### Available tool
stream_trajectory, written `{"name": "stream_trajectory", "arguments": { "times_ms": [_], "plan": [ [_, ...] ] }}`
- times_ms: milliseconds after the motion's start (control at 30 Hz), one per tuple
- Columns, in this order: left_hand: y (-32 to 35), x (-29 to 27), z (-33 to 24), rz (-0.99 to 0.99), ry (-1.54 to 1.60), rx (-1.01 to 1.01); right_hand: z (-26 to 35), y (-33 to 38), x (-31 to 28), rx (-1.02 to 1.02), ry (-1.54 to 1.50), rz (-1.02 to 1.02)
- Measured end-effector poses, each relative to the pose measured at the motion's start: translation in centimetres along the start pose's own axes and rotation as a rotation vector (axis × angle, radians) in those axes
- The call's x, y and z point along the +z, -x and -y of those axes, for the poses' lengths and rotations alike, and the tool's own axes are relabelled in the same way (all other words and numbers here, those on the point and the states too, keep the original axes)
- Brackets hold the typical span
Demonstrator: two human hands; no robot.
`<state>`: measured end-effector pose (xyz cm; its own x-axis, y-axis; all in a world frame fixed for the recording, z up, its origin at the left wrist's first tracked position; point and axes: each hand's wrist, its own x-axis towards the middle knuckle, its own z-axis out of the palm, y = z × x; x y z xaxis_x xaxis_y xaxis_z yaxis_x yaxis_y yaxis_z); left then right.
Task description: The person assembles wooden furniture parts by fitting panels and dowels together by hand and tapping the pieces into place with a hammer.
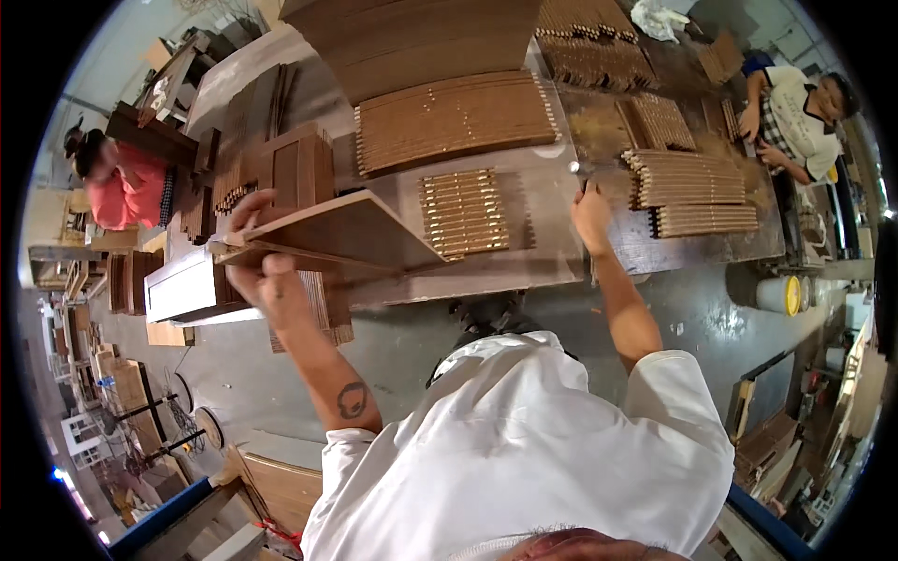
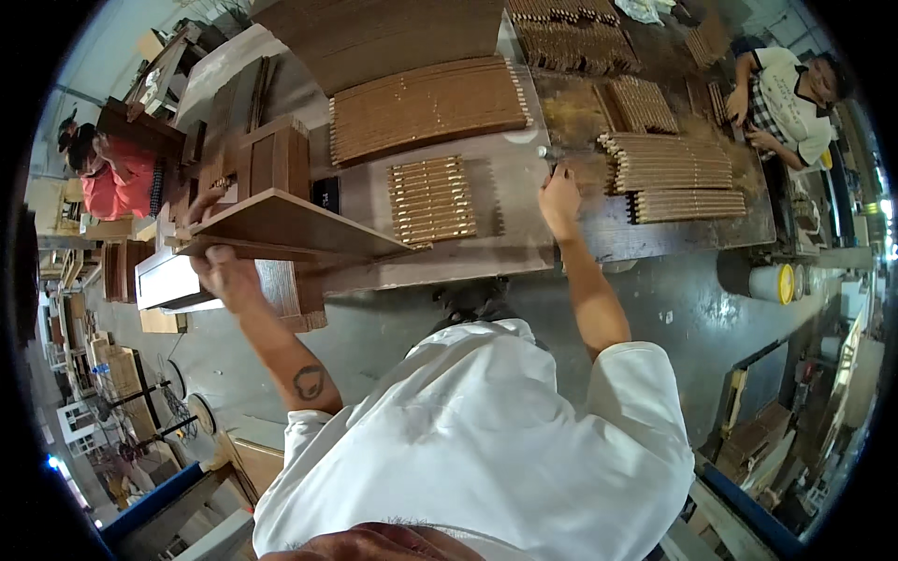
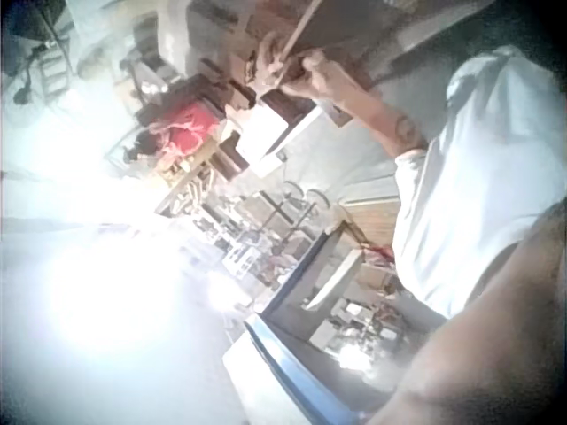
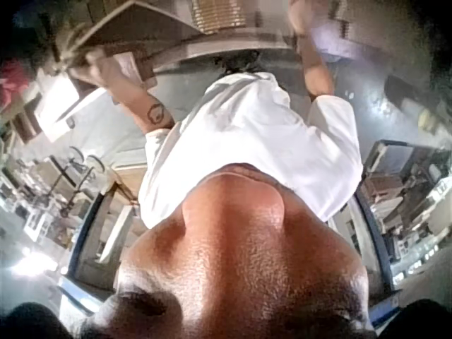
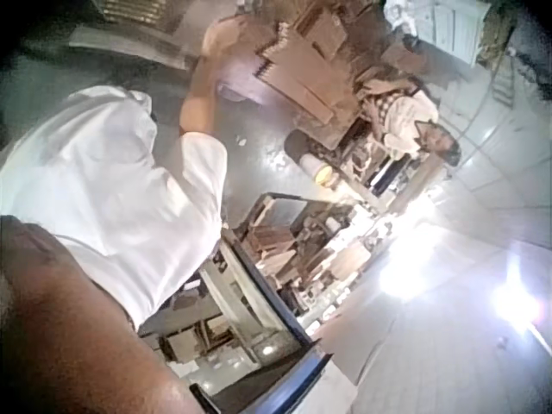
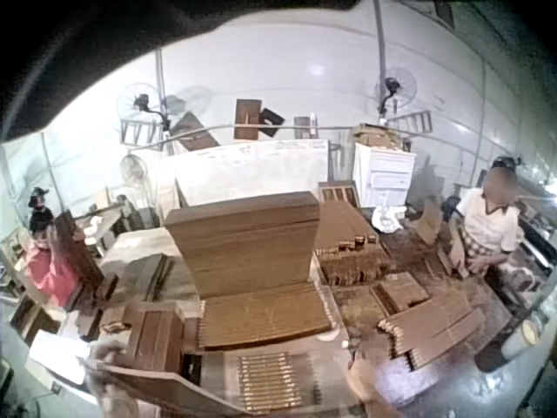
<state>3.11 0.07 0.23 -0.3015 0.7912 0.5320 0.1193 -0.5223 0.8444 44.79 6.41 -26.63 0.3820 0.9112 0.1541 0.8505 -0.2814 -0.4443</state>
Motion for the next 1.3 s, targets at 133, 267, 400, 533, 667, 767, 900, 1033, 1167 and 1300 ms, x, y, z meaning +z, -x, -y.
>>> {"name": "stream_trajectory", "arguments": {
  "times_ms": [133,267,400,533,667,767,900,1033,1167,1300],
  "plan": [
    [-1.0,-0.3,-2.5,-0.104,-0.118,0.056,1.1,-4.0,0.5,-0.111,0.010,0.074],
    [-1.4,1.3,-3.6,-0.193,-0.239,-0.047,0.6,-11.2,3.7,-0.117,-0.183,0.114],
    [-2.0,2.9,-3.3,-0.410,-0.232,-0.116,1.0,-13.5,5.9,-0.091,-0.092,0.268],
    [-2.0,3.2,-3.2,-0.432,-0.194,-0.080,0.9,-13.6,6.0,-0.113,-0.038,0.330],
    [-1.4,2.9,-3.0,-0.452,-0.148,-0.047,-0.4,-12.4,4.8,-0.467,-0.137,0.139],
    [-1.4,3.3,-3.6,-0.462,-0.191,-0.097,0.4,-12.9,1.5,-0.466,-0.070,0.282],
    [-0.9,2.9,-3.8,-0.429,-0.218,-0.094,4.4,-14.0,-8.4,-0.854,-0.238,-0.008],
    [-0.9,2.6,-3.8,-0.354,-0.154,-0.074,12.4,-11.6,-19.3,-0.721,-0.809,0.105],
    [-1.0,2.7,-3.8,-0.344,-0.176,-0.051,17.0,-11.1,-19.0,-0.908,-0.945,-0.081],
    [-0.1,2.0,-4.5,-0.282,-0.238,0.053,20.1,-9.6,-16.9,-0.857,-1.187,-0.161]
  ]
}}
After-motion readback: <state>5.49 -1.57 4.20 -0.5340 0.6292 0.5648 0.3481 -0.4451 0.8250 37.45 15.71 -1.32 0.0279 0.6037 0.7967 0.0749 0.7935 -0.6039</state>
